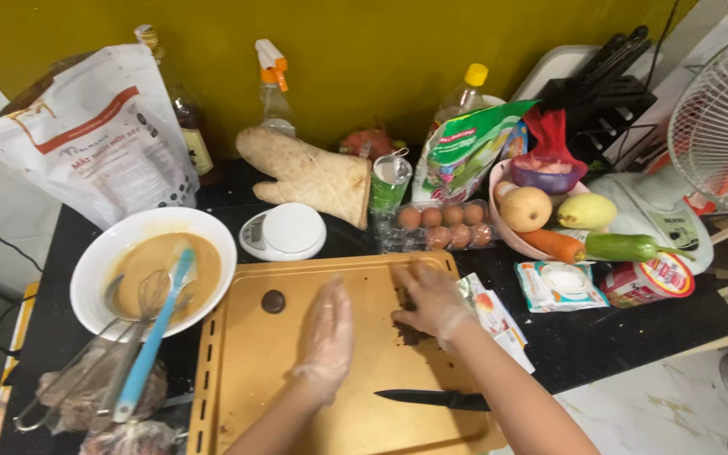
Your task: The person takes portions of a dark dough-like mixture from a plastic bag and rolls them into small balls by hand. The formed balls are placed on a gold-colored baking tray. The person repeats this process multiple times throughout the clip.
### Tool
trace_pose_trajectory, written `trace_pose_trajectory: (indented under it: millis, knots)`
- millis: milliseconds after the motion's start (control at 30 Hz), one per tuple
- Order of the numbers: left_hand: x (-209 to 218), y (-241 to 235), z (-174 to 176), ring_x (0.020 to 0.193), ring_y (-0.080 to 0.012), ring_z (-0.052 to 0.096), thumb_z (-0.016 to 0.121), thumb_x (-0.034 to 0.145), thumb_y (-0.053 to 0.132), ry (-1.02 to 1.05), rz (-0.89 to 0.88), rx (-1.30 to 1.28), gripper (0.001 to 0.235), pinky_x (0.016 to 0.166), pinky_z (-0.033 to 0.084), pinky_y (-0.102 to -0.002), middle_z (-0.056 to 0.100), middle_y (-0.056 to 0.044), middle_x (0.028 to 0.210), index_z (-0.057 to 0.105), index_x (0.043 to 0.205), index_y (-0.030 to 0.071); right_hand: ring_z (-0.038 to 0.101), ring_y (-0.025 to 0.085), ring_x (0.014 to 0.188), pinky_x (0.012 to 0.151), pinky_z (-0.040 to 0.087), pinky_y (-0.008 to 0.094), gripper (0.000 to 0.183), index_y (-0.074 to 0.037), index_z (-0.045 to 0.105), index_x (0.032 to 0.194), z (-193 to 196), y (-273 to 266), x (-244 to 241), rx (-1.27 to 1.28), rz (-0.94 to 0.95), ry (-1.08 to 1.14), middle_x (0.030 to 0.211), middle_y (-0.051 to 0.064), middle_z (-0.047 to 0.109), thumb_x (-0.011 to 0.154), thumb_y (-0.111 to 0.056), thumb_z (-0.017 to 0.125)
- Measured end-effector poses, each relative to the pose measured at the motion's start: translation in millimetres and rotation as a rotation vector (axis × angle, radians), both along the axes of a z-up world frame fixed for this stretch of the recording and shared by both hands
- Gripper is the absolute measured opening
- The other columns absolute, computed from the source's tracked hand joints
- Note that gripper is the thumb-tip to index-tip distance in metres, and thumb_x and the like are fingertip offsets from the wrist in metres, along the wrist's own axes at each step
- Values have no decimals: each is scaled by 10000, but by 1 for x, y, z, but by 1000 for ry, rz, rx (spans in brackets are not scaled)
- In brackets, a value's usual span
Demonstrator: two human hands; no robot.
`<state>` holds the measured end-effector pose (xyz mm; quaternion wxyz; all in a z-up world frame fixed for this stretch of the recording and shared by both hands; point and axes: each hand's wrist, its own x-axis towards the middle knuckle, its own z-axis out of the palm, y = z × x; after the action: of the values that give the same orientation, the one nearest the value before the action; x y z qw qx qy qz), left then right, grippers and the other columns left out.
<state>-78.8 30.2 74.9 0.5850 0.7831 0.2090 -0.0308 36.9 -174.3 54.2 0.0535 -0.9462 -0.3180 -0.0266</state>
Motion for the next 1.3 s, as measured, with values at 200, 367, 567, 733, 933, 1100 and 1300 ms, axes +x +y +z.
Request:
trace_pose_trajectory:
  millis: [200,367,567,733,933,1100,1300]
  knots:
    - [25,-61,-15,1557,-238,179,243,988,615,-50,-121,-97,759,1250,131,-365,247,-75,1680,284,1593,159,656,321,1161,965,519,446,343,-154,650,1268,-32,-11,21,-154,78,285,1237,126,692,942,-257,622]
    - [41,-84,-48,1562,-246,179,213,993,610,37,-77,-32,745,1264,117,-365,259,-67,1676,278,1600,184,689,372,1008,867,537,455,279,-102,709,1167,-43,-31,26,101,246,283,1129,160,722,929,-158,574]
    - [50,-85,-98,1505,-376,152,449,876,445,-241,-221,621,877,1170,109,-436,216,-208,1645,196,1612,40,735,352,928,869,559,434,308,-35,730,1002,-30,-46,27,704,-251,602,983,166,771,1002,-277,540]
    - [60,-96,-109,1534,-236,249,325,1006,569,-32,73,-41,699,1246,168,-350,342,-87,1638,359,1562,145,713,405,878,917,538,458,706,15,783,874,-23,-41,20,323,-424,536,834,230,704,1105,-488,344]
    - [49,-102,-93,1299,-366,510,484,946,474,-68,22,59,639,1111,384,-442,567,-221,1408,506,1411,36,747,363,949,922,541,458,694,18,699,1119,-14,-43,14,454,-564,723,1032,208,740,1064,-523,267]
    - [64,-108,-83,1193,-254,649,305,1047,528,20,171,-722,636,1072,464,-383,689,-165,1265,613,1276,21,656,373,1166,1073,498,471,615,-43,518,1388,-8,-49,16,785,-442,1395,1241,157,684,1104,-535,282]
    - [89,-108,-87,1009,-322,634,372,1060,539,96,53,-1169,581,864,525,-473,653,-194,1098,620,1138,20,680,250,1184,1041,557,404,484,-63,607,1367,-5,-43,6,707,-202,1318,1293,124,698,1024,-375,469]
